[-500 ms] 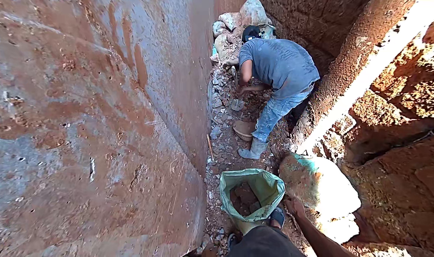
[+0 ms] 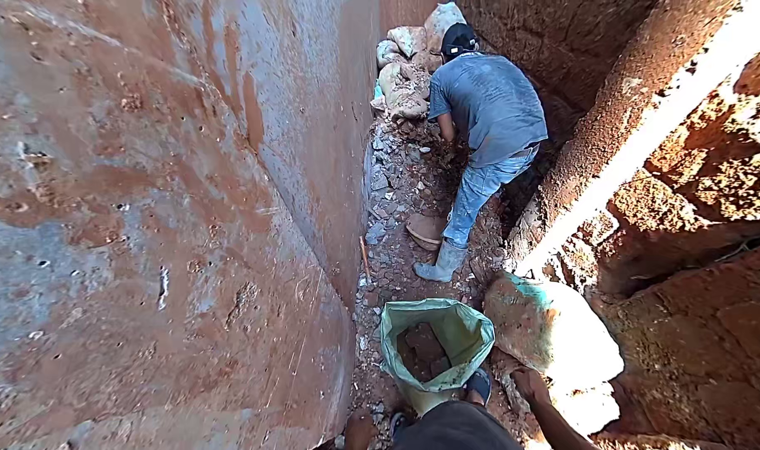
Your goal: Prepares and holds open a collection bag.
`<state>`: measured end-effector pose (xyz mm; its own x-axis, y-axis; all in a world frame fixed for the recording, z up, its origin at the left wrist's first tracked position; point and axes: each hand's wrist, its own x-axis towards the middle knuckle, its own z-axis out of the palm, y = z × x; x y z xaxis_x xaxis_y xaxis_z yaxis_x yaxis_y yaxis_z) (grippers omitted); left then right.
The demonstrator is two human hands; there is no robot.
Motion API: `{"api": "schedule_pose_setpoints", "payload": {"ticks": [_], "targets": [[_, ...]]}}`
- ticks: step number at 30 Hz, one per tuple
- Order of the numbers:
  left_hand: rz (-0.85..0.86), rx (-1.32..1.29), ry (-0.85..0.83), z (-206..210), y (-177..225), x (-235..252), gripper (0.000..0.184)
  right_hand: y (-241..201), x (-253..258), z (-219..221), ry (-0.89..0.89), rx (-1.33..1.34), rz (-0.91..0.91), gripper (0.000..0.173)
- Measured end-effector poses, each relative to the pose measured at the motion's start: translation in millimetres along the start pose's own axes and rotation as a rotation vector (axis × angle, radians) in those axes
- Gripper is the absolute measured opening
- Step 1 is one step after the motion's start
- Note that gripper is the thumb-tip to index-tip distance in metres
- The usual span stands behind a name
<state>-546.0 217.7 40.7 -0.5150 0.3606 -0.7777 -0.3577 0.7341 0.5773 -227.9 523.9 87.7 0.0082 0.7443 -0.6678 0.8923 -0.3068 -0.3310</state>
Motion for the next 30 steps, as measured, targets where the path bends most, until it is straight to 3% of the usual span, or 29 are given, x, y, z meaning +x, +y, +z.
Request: {"api": "schedule_pose_setpoints", "payload": {"ticks": [11,21,30], "targets": [[-0.014,-0.06,0.0,12.3,-30.9,3.0,0.033,-23.7,-2.2,15.9,-0.041,-0.002,-0.056,0.034],[-0.048,-0.1,0.028,8.0,-63.7,-8.5,0.035,-15.7,1.4,25.5,-0.06,-0.025,-0.073,0.035],[-0.05,-0.095,0.067,4.0,-56.4,2.6,0.031,-11.5,-0.8,21.6,-0.043,0.029,-0.056,0.031]]}}
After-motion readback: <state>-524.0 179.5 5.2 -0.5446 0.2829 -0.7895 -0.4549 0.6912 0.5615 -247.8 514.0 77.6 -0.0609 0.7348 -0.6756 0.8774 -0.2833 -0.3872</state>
